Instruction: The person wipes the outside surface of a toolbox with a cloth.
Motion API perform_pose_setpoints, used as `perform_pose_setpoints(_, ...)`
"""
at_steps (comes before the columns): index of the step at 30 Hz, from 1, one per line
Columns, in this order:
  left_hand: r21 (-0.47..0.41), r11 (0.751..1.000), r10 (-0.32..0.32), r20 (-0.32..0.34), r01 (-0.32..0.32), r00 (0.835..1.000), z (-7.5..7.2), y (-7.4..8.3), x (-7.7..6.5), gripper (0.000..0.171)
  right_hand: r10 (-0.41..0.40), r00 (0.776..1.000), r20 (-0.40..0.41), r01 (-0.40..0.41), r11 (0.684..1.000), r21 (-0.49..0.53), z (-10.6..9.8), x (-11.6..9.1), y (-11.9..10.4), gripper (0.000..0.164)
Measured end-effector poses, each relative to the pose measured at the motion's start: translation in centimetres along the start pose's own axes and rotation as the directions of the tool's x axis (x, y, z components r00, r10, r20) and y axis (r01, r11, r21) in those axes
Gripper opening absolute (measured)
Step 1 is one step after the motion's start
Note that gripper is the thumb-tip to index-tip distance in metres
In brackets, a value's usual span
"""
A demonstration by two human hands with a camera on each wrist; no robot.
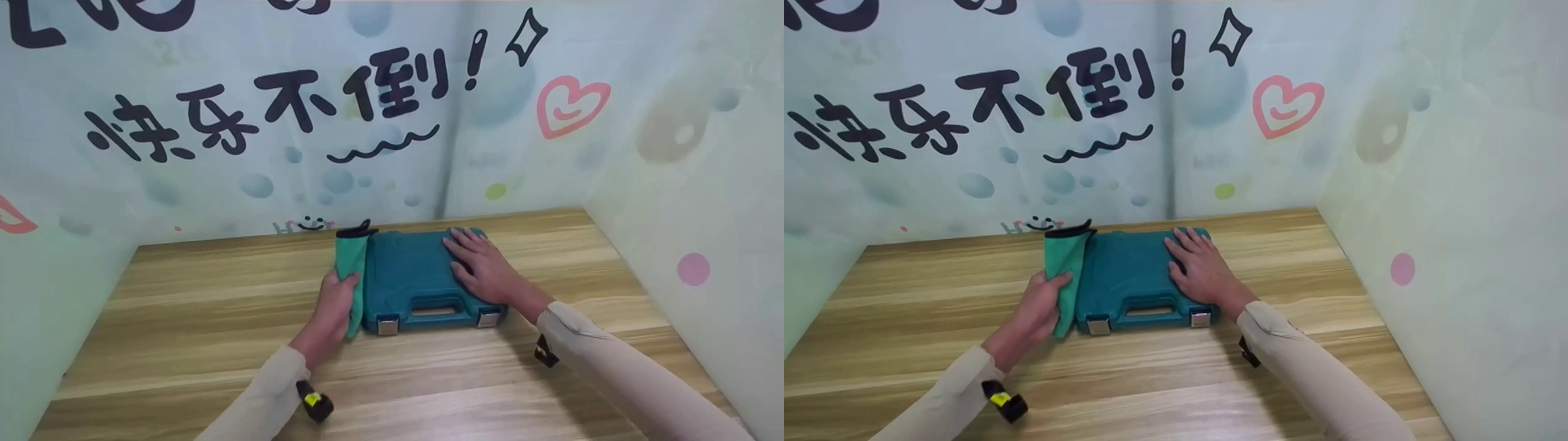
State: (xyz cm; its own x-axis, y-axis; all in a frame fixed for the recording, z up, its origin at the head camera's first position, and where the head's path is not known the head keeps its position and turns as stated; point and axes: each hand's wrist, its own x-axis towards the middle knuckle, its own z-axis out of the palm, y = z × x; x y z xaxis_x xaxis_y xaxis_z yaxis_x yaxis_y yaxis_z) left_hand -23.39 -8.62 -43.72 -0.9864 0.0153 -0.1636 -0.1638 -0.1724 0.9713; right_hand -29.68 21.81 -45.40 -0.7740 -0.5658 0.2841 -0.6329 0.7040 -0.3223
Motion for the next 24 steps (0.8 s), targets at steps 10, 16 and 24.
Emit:
perform_pose_setpoints(10, 0.046, 0.999, -0.023, -0.062, 0.026, 0.998, 0.6, 1.0, 4.7, 0.031, 0.007, 1.000, 0.000, -0.007, 1.000, 0.004, 0.1, -0.1, -0.1, 0.051)
perform_pose_setpoints(16, 0.108, 0.993, -0.032, -0.059, 0.039, 0.998, 0.5, 1.2, 6.0, 0.036, 0.005, 1.000, -0.003, -0.005, 1.000, 0.009, 0.1, 0.0, -0.1, 0.051)
perform_pose_setpoints(24, 0.090, 0.996, -0.029, -0.001, 0.029, 1.000, 0.1, 0.8, 4.9, 0.035, 0.012, 1.000, -0.004, -0.012, 1.000, -0.009, 0.2, -0.2, 0.1, 0.051)
